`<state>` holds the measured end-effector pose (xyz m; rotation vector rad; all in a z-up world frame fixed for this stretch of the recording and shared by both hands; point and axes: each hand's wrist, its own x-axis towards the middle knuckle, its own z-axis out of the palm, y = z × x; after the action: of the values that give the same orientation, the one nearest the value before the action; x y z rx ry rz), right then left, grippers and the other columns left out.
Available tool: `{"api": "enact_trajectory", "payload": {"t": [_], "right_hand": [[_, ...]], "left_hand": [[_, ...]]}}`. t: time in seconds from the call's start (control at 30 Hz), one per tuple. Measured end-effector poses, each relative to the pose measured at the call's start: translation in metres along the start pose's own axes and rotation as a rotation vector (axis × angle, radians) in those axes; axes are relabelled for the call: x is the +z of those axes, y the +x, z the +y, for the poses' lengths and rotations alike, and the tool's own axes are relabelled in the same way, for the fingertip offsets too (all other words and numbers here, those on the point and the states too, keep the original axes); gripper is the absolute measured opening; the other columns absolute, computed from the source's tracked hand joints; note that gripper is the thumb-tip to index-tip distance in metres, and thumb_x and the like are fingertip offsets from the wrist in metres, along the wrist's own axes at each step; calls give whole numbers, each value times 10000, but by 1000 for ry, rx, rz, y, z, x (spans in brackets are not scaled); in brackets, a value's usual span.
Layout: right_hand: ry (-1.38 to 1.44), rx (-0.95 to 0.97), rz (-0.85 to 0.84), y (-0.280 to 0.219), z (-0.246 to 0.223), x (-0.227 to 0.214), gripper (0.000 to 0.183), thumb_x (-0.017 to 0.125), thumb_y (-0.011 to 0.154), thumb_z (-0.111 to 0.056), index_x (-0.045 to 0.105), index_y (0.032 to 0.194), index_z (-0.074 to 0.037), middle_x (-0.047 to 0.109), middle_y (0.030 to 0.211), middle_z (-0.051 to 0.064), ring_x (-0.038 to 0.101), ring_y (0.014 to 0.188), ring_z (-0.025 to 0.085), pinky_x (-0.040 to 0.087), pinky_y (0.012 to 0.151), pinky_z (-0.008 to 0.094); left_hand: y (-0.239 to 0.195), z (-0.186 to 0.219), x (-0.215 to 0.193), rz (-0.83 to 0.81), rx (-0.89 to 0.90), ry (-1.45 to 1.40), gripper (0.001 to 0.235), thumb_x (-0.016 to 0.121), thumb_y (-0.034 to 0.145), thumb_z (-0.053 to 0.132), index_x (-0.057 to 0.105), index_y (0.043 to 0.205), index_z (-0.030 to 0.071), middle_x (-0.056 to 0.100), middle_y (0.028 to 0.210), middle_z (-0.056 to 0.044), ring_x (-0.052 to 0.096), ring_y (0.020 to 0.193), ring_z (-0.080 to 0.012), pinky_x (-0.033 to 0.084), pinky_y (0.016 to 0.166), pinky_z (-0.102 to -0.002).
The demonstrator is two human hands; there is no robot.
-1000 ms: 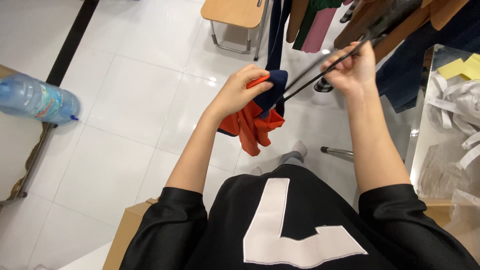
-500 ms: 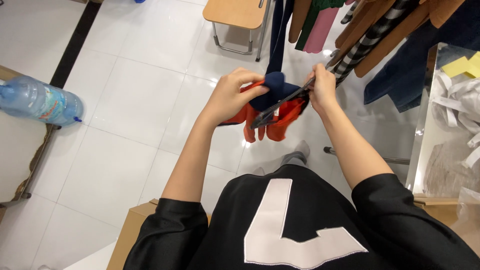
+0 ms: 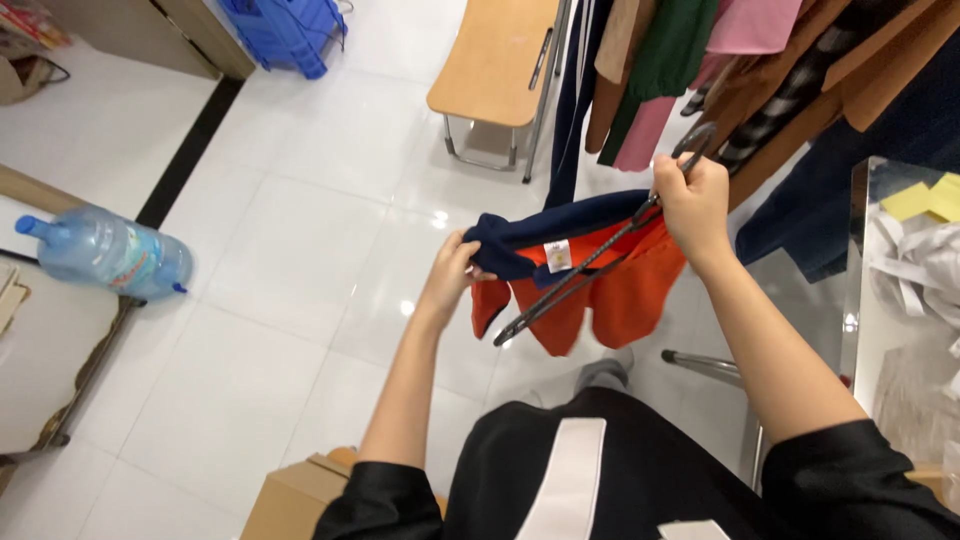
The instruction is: The person unpacks a red and blue shirt from a plastic bag, hangs it on a hanger, and places it on a clothing rack. They then unpack a black shirt, hang it on a hanger, and place it on the rack. Finally, they pack a folded item into a plastic bag and place it into a cardboard box.
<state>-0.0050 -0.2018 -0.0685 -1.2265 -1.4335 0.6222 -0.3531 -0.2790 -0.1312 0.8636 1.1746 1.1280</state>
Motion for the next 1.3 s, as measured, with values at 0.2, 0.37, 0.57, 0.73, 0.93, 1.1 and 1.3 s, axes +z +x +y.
{"api": "enact_trajectory", "payload": {"t": [0.2, 0.37, 0.57, 0.73, 0.93, 1.1, 1.3], "right_hand": [[8, -189, -61, 4, -30, -6, 478, 707, 1104, -118, 627, 632, -121, 524, 506, 31, 476, 482, 131, 403, 568, 246], [-1, -275, -74, 2, -48, -12, 487, 701, 1133, -111, 641, 650, -113, 575, 541, 33, 523, 499, 160, 422, 575, 262], [-27, -148, 14, -19, -105, -5, 517, 549, 1168, -72, 506, 653, -48, 501, 651, 27, 463, 626, 128, 392, 645, 297], [16, -180, 144, -15, -78, -1, 517, 601, 1218, -109, 558, 707, -38, 566, 687, 52, 528, 663, 143, 431, 669, 322], [-46, -222, 248, -16, -74, -4, 599, 648, 1253, -40, 431, 695, -53, 464, 634, 34, 449, 604, 127, 332, 588, 317], [-85, -429, 158, -24, -83, -1, 606, 640, 1117, 218, 318, 673, -40, 295, 636, 35, 295, 613, 140, 230, 583, 341], [-298, -430, 98, -32, -60, 9, 325, 656, 1008, 128, 544, 741, -19, 423, 711, 13, 402, 674, 130, 323, 582, 324]], "left_hand": [[-42, 62, 54, 216, -13, 376, 831, 907, 793, 559, 443, 1374, 188, 640, 1376, -237, 628, 1319, -428, 509, 1111, -556], [-5, 15, 39, 364, 133, 372, 538, 730, 912, 267, 401, 1336, 239, 667, 1210, -136, 691, 1136, -333, 568, 979, -492], [-23, 58, 49, 462, 203, 326, 171, 493, 951, 254, 589, 1058, 161, 677, 1006, -30, 600, 953, -225, 464, 891, -353], [-12, 37, 31, 478, 352, 333, 301, 526, 1053, 350, 666, 1088, 85, 696, 1064, -48, 641, 1058, -221, 483, 975, -356], [-7, 3, 13, 392, 529, 485, 289, 563, 1083, 327, 743, 1180, 124, 400, 1281, -77, 624, 956, -213, 521, 1016, -353], [-14, 14, 13, 423, 404, 496, 284, 614, 1076, 196, 779, 1283, 300, 496, 958, 27, 549, 852, -128, 489, 764, -257], [-17, 26, 45, 442, 579, 520, 285, 673, 1025, 146, 786, 1270, 237, 650, 961, 25, 636, 857, -130, 511, 848, -260]]}}
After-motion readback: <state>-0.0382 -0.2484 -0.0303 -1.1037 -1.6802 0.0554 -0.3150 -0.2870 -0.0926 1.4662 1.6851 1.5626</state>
